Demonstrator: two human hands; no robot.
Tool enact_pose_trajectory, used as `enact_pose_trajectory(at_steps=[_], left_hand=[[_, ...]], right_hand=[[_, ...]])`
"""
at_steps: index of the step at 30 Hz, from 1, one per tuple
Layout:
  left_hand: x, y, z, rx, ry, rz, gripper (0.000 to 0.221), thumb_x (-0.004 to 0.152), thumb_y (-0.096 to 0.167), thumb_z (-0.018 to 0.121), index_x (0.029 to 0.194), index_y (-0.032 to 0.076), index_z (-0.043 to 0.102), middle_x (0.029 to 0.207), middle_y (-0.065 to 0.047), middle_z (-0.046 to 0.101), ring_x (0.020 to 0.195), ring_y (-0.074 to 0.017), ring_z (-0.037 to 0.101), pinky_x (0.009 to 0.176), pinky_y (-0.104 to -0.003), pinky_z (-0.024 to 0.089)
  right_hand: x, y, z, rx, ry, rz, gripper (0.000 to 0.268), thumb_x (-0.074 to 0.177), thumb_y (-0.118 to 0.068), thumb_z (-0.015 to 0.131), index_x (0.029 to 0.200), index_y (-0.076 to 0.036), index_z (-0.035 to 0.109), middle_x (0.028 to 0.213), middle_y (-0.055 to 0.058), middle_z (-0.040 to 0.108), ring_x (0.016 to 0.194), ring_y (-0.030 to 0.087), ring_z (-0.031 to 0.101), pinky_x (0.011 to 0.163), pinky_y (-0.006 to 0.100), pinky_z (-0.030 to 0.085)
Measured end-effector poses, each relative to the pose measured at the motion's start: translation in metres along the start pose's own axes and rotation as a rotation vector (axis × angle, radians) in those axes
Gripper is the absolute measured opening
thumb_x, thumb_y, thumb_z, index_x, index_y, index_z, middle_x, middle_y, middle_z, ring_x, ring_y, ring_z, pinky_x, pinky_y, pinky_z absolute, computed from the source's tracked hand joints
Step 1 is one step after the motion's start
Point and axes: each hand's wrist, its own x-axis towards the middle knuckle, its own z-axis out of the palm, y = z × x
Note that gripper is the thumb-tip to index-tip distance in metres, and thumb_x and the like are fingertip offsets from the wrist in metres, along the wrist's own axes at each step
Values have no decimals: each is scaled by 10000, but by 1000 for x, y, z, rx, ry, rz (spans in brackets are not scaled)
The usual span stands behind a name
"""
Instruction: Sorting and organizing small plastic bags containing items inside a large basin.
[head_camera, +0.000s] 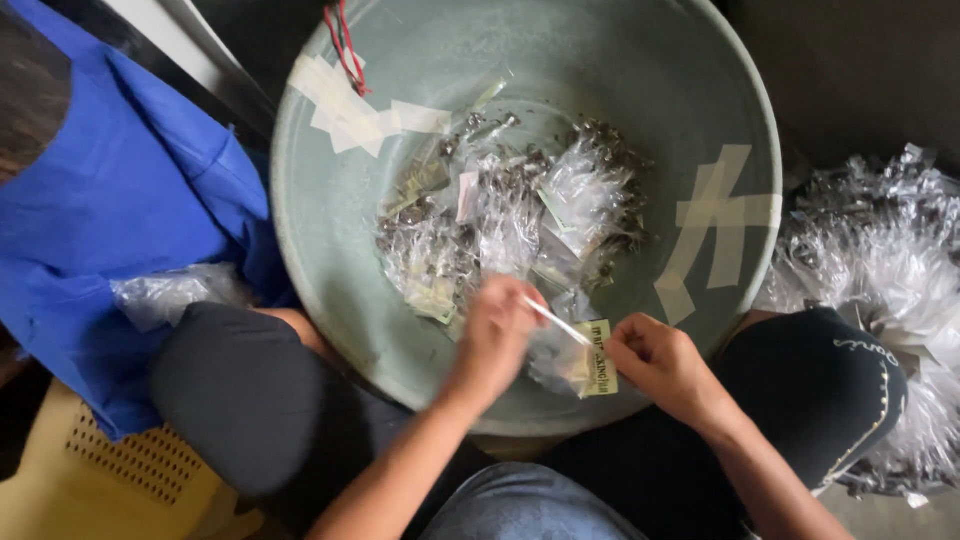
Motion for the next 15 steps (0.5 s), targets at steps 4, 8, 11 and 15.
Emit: enact_pose_trajectory(at_steps=[4,8,11,15], left_hand=[[10,-26,-31,-1053,81,-297,97,992,118,551,1038,94,633,791,-63,699,676,-179,671,665,-351,599],[27,-40,-24,-776,48,-252,302,975,21,386,906,187,629,554,50,434,493,-75,381,458,-231,394],[9,-51,25,-334,22,-349,118,885,152,451,955,60,477,635,0,436,509,-109,403,445,-238,394],[-9,-25,67,-111,-282,201,143,978,119,567,1095,59,509,1001,-53,535,863,-146,528,758,-276,474]], right_hand=[[-16,4,-22,-231,11,-60,135,856,-158,768,926,-52,813,611,18,691,495,110,500,473,269,420],[-27,13,-44,-190,169,-39,139,895,-116,744,943,-10,818,579,31,627,497,112,454,468,257,359],[-35,-12,-34,56,172,-469,154,842,-93,733,721,-2,706,1198,112,674,1049,189,628,893,298,509],[-27,-10,-23,782,107,-442,161,885,17,614,982,-61,511,916,109,642,757,147,600,721,266,512]])
